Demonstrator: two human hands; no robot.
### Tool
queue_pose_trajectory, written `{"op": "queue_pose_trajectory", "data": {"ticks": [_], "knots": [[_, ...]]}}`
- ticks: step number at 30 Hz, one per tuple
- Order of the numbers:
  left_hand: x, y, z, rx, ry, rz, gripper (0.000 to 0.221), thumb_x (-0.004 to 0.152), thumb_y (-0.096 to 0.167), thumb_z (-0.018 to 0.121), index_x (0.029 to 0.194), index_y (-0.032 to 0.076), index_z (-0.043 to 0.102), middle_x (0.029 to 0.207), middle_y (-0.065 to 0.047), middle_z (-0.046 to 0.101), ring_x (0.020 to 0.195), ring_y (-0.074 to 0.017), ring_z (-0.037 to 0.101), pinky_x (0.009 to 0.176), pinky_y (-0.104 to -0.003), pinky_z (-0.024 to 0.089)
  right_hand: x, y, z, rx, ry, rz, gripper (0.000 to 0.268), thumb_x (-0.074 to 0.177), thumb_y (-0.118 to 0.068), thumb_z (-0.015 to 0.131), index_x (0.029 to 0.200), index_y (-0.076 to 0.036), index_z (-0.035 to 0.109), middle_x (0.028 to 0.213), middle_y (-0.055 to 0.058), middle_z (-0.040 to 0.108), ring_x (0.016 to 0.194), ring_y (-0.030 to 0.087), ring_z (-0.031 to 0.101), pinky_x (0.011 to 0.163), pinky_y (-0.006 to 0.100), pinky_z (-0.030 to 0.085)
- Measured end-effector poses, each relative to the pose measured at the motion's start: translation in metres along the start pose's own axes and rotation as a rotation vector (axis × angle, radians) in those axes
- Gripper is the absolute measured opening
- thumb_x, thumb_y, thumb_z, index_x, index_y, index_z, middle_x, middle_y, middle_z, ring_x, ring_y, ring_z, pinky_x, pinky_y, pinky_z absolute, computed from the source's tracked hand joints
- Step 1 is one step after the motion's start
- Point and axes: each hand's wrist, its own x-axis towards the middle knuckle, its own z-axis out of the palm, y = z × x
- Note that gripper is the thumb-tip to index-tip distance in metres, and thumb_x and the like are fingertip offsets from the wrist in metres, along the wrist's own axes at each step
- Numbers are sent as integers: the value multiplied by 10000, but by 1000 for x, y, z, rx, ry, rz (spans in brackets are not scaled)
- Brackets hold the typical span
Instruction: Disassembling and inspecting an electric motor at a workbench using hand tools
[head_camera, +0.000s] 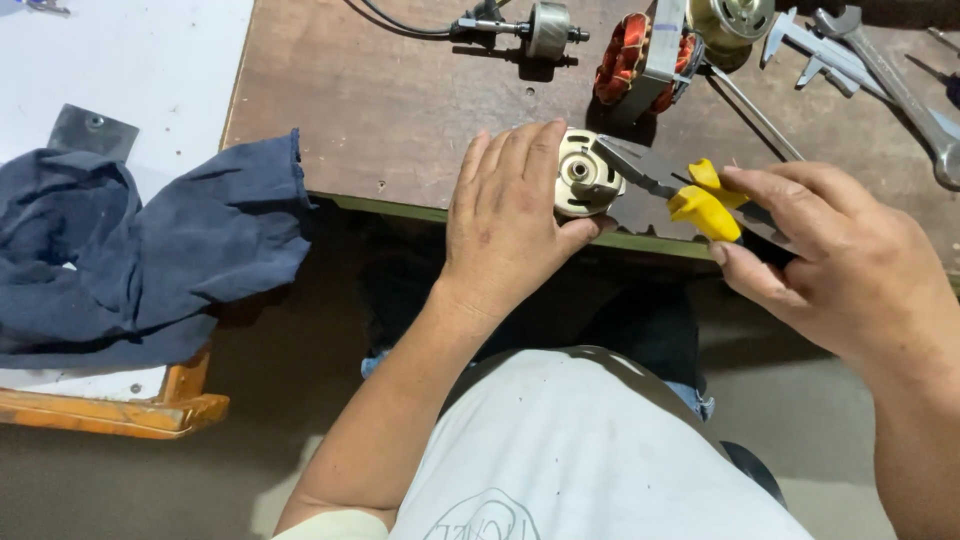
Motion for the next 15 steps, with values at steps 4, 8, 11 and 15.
{"op": "queue_pose_trajectory", "data": {"ticks": [4,8,11,15], "knots": [[-1,0,3,31,10,-21,1076,870,611,1080,1661,86,573,1622,-100,710,1551,-301,660,1440,-539,367,-13,-1,5,-40,-13,20,730,1063,-419,906,1736,-159,796,1548,89,799,1162,244,817,804,423,681],[-1,0,7,54,19,-28,1080,869,585,1075,1678,82,566,1648,-108,699,1562,-310,657,1437,-528,366,-25,4,7,-148,28,-23,738,1082,-484,919,1718,-122,824,1530,102,824,1252,192,820,856,350,691],[-1,-1,10,31,80,-12,1118,970,923,770,1649,50,601,1619,-129,726,1533,-321,695,1419,-544,400,-32,-2,7,104,146,-7,705,1090,-218,998,1682,130,833,1573,348,819,1426,380,799,1138,467,672],[0,-1,9,36,56,-21,1162,943,937,814,1664,55,586,1615,-123,720,1535,-311,690,1419,-536,397,-30,-5,15,-70,40,0,787,1045,-426,944,1744,-92,808,1595,165,802,1306,267,810,886,422,712]]}}
